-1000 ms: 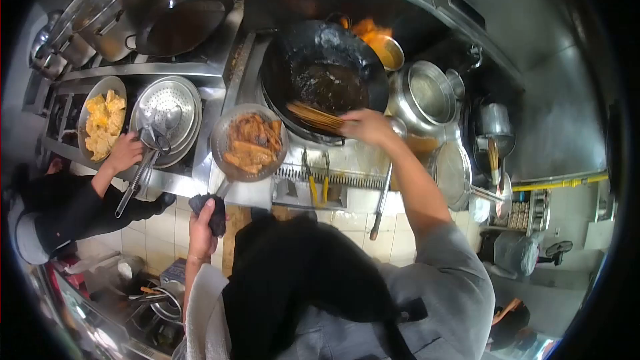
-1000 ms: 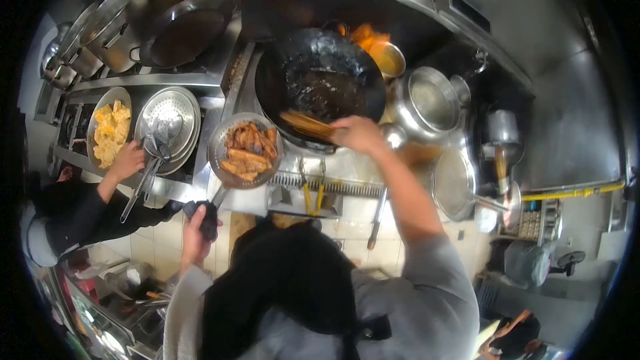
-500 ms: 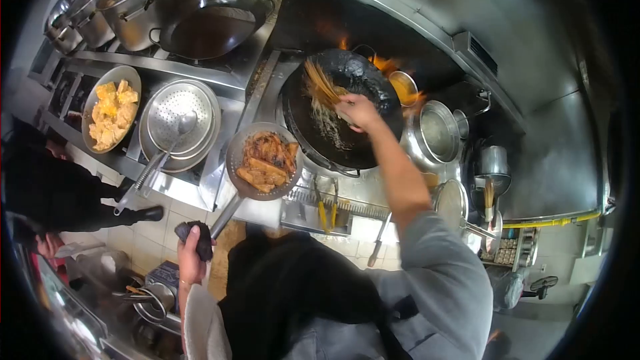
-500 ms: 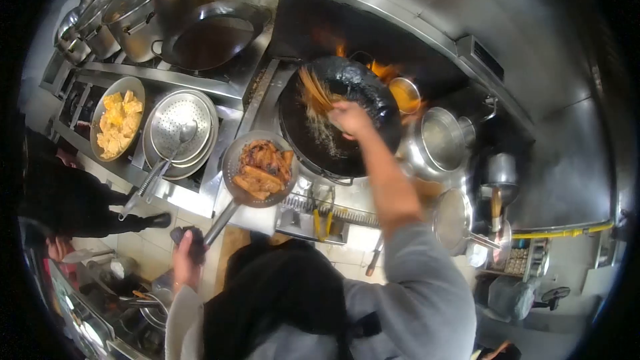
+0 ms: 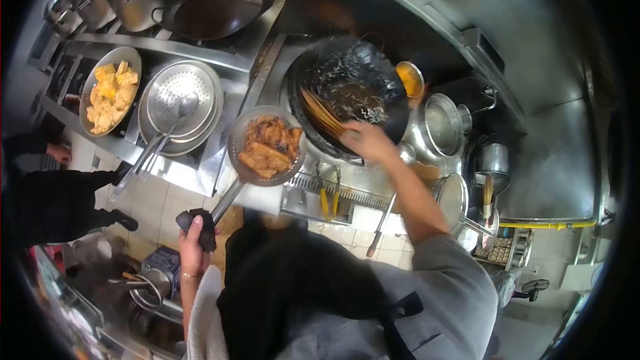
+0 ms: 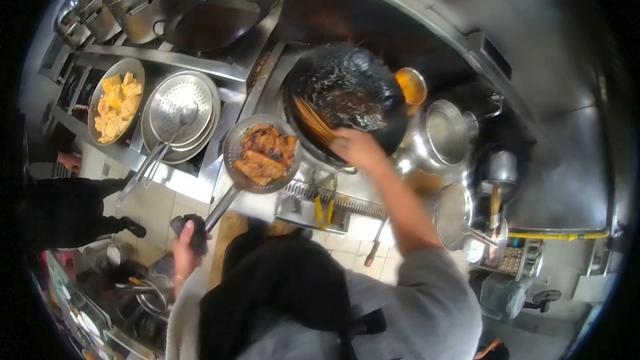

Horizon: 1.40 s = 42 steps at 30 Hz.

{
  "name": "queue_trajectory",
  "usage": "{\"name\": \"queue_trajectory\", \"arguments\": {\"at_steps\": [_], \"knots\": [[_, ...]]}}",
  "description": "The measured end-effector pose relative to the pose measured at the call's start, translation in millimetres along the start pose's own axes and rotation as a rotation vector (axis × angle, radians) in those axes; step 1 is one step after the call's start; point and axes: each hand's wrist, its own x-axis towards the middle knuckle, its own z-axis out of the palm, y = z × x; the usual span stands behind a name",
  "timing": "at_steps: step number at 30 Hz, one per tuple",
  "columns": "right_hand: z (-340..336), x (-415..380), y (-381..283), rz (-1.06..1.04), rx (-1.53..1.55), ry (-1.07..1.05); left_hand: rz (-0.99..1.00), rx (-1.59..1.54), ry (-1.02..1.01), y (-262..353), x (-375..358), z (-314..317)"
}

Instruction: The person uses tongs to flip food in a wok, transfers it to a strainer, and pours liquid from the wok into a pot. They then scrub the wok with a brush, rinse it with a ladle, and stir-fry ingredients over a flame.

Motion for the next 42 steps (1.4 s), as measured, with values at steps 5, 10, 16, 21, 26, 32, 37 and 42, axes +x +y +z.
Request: {"name": "queue_trajectory", "arguments": {"at_steps": [5,10,16,21,26,32,37,42], "knots": [[-35.8,70.0,56.5,0.216,-0.07,0.12,-0.087,-0.037,-0.055,-4.2,-2.9,0.9],[58.5,65.5,48.3,-0.092,-0.31,0.49,-0.076,-0.001,0.021,-17.7,-2.4,1.8],[9.5,125.8,110.2,0.346,-0.187,0.546,-0.039,0.085,0.034,-23.2,-9.0,-6.7],[41.8,122.6,63.6,0.206,-0.153,0.483,0.013,0.121,0.071,-8.1,-11.2,-6.2],[42.8,133.4,40.3,0.267,-0.083,0.626,-0.03,0.05,0.039,0.9,-18.6,-4.5],[17.3,142.9,57.4,0.372,0.13,0.656,0.089,0.037,0.063,4.8,-11.1,-6.2],[56.6,55.9,2.8,0.064,-0.035,0.349,-0.029,0.042,-0.017,16.5,-4.4,-5.3],[-11.0,47.5,129.4,0.193,-0.401,0.267,-0.031,-0.02,0.049,21.5,6.5,7.3]]}}
